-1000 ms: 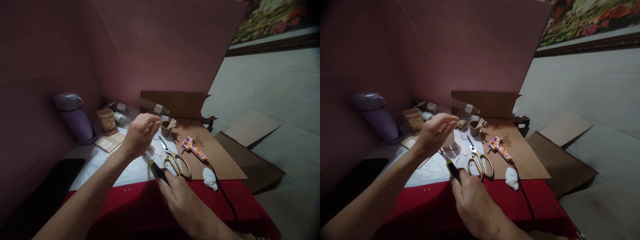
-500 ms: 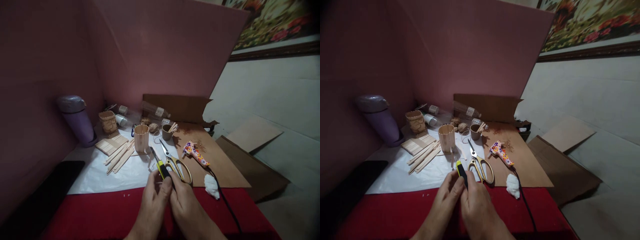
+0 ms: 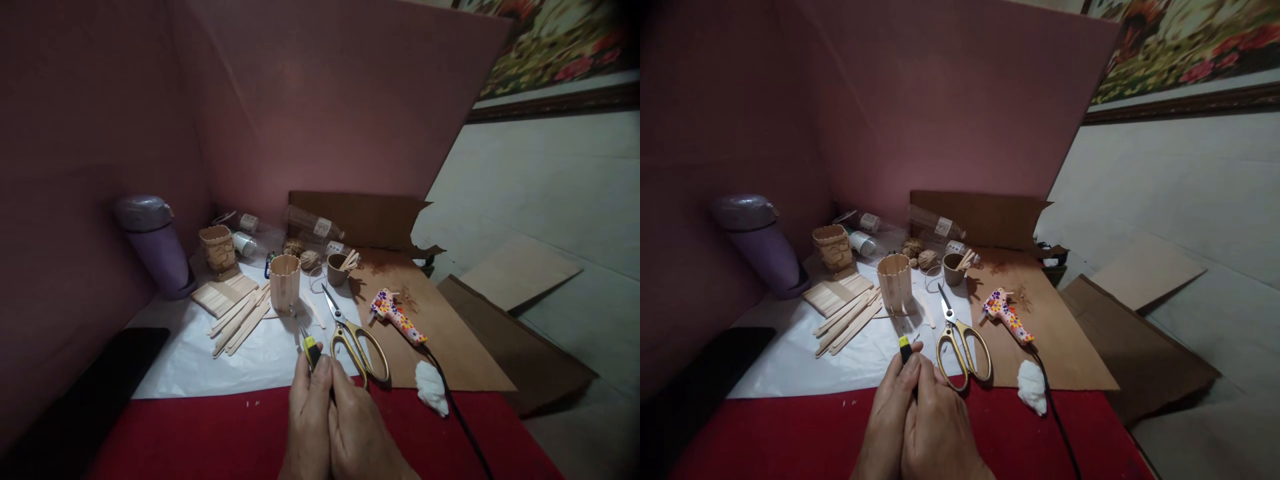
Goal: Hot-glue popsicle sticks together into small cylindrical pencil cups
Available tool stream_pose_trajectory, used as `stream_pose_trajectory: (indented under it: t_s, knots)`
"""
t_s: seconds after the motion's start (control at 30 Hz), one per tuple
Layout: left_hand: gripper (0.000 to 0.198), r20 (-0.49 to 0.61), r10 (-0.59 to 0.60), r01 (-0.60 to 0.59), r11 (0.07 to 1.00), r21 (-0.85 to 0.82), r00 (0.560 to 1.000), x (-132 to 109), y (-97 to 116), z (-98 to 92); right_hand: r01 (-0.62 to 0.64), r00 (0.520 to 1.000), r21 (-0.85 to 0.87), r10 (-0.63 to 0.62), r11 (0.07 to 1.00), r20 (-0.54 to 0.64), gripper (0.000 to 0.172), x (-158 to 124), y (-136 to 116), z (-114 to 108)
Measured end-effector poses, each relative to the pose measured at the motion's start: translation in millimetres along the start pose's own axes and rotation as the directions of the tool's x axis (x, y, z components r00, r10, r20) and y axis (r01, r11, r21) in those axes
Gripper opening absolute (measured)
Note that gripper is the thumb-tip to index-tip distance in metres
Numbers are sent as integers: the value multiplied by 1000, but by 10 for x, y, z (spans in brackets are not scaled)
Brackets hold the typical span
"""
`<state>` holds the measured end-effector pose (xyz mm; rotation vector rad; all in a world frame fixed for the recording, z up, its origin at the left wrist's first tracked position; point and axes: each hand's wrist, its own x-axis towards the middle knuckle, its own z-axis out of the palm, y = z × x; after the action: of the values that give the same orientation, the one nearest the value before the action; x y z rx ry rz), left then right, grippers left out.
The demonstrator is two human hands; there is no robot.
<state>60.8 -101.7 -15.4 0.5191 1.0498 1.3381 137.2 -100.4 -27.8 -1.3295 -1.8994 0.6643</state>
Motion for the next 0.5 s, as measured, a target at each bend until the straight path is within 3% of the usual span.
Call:
stream_pose_trajectory:
  t_s: [0.3,0.5]
  knots:
    - [49,39,11,-9,999,-49,999,-14,4,12,-24,1000,-94,26,995,17,48,-56,-43,-49]
    - [49,-8,37,-38,991,-128,999,-41,-16,30,30,999,-115,-31,993,-8,47,-71,-24,-32]
